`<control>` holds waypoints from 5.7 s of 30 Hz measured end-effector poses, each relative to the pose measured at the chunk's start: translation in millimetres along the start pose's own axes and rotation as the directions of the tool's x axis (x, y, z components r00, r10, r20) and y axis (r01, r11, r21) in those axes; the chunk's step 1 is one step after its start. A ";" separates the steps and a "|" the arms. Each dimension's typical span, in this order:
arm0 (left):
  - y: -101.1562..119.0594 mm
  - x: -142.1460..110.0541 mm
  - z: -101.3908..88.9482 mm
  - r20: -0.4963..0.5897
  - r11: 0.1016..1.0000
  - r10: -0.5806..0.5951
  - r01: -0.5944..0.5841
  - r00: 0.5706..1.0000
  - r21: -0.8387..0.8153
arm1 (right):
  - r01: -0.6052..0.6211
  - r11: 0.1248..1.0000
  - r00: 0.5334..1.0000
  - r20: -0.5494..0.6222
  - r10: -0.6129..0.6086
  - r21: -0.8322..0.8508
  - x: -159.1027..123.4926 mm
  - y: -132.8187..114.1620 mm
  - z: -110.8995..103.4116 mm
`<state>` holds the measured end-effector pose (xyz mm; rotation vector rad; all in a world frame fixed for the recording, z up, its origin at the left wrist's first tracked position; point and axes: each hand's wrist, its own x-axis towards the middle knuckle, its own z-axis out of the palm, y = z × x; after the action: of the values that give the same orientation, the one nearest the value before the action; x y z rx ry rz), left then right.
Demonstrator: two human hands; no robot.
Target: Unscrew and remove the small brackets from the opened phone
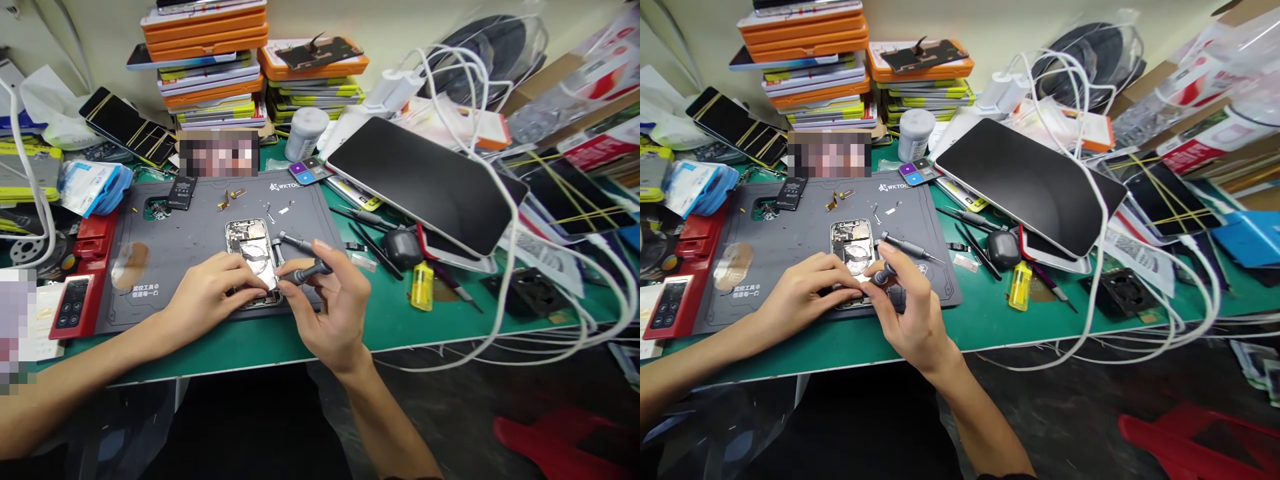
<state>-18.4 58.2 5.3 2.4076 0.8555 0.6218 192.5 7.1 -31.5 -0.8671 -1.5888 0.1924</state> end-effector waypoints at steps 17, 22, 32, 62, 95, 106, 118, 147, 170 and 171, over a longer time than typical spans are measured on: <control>7.4 5.3 -4.1 -0.006 0.943 -0.242 0.234 0.970 -0.238 | 0.046 0.999 0.990 0.131 -0.045 -0.005 -3.5 -0.9 -3.1; 8.1 5.3 -4.2 -0.004 0.938 -0.262 0.253 0.965 -0.237 | 0.025 1.000 0.990 0.142 -0.025 0.003 -2.7 -2.4 -2.7; 9.2 5.2 -4.1 0.002 0.930 -0.273 0.264 0.962 -0.254 | 0.097 0.995 0.979 0.181 -0.090 -0.030 1.6 -3.6 -4.2; 1.6 -0.4 -0.5 0.001 0.989 -0.057 0.057 0.998 -0.137 | 0.103 0.991 0.990 0.109 -0.094 -0.081 -0.7 -4.8 -6.1; 0.6 -3.2 3.0 0.008 0.949 0.197 -0.192 0.980 0.251 | -0.021 0.995 0.999 0.026 0.023 -0.095 -2.1 -4.4 -10.9; 0.8 -3.3 2.8 0.016 0.950 0.204 -0.202 0.979 0.238 | -0.025 0.997 0.997 0.072 0.030 -0.070 -8.1 -3.1 -12.0; 2.9 -2.4 5.0 0.015 0.933 0.220 -0.215 0.975 0.287 | -0.019 0.998 0.997 0.068 0.022 -0.054 -5.0 -1.9 -12.8; 5.9 -1.9 5.0 0.024 0.940 0.211 -0.210 0.977 0.268 | 0.113 0.993 0.983 0.147 -0.106 -0.034 1.9 -1.2 -17.7; 5.1 -2.0 3.4 0.010 0.974 0.146 -0.146 0.989 0.171 | 0.122 0.990 0.992 -0.033 -0.125 -0.070 1.1 -0.5 -10.7; 5.5 -1.8 3.3 0.016 0.975 0.139 -0.139 0.990 0.176 | 0.118 0.991 0.990 -0.064 -0.122 -0.070 1.4 0.4 -10.4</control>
<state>-15.3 52.3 5.6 2.6460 0.7739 0.6168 202.1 4.6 -28.2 -0.8175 -1.5856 0.0249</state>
